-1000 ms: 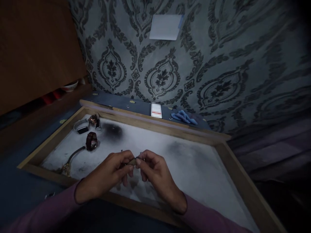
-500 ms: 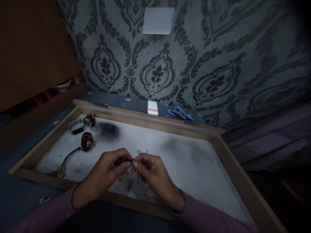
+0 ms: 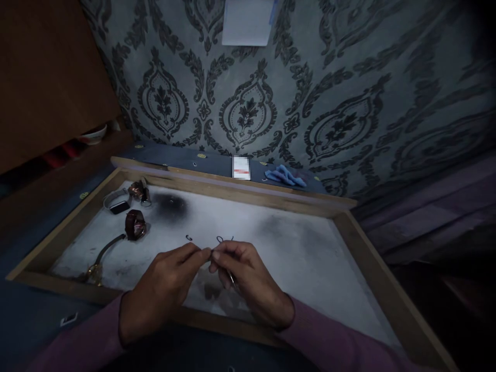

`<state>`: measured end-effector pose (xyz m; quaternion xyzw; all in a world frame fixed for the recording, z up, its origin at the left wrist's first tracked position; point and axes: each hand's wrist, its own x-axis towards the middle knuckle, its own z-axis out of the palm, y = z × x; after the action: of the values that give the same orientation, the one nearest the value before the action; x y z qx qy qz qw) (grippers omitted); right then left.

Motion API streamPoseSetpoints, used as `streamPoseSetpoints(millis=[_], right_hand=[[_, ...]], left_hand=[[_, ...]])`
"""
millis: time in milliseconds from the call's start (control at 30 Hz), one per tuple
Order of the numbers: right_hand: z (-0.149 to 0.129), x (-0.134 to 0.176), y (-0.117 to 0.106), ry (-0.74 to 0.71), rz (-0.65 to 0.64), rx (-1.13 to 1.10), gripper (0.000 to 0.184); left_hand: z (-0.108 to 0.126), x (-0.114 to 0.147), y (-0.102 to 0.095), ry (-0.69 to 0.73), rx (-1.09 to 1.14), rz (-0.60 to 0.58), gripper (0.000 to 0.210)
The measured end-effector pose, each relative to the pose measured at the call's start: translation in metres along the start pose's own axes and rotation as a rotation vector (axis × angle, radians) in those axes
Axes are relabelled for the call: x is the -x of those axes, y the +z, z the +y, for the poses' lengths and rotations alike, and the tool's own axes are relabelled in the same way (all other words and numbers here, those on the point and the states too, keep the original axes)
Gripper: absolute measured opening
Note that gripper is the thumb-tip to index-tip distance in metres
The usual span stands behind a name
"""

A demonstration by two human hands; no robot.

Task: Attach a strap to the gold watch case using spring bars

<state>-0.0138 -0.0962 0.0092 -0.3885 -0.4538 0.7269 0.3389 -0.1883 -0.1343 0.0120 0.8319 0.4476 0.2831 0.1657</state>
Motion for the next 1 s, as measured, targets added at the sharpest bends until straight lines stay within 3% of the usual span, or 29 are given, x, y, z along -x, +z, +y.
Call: streamPoseSetpoints(millis=[200,367,433,533,633,700,1000], right_hand=[[0.002,-0.002,-0.002,0.031,-0.041,-0.049,0.022],[0.005,-0.003,-0.004,0.046,-0.054,-0.028,0.024],[0.005,-0.003,-0.004,0.045,-0.061,-0.012,0.025],[0.004,-0.001,-0.004,-0.014,-0.060,0.037,0.026],[0.001,0.001,-0.002,-0.066,-0.057,0.139,0.028],[-0.001,0.002,0.000,-0.084,-0.050,0.205,0.027],[0.004,0.002,0.003,-0.157,0.069,0.394,0.016]], left_hand=[[0.000,0.004,-0.001,0.133,-0.169,-0.098,0.059],[0.000,0.005,-0.002,0.123,-0.141,-0.113,0.055],[0.000,0.002,-0.003,0.056,-0.054,-0.099,0.045],[0.001,-0.006,-0.006,-0.158,0.190,-0.063,0.024],[0.001,-0.015,-0.008,-0.374,0.527,-0.115,0.016],[0.001,-0.018,-0.008,-0.442,0.698,-0.155,0.014],[-0.010,-0.020,-0.002,-0.561,0.794,-0.175,0.016]])
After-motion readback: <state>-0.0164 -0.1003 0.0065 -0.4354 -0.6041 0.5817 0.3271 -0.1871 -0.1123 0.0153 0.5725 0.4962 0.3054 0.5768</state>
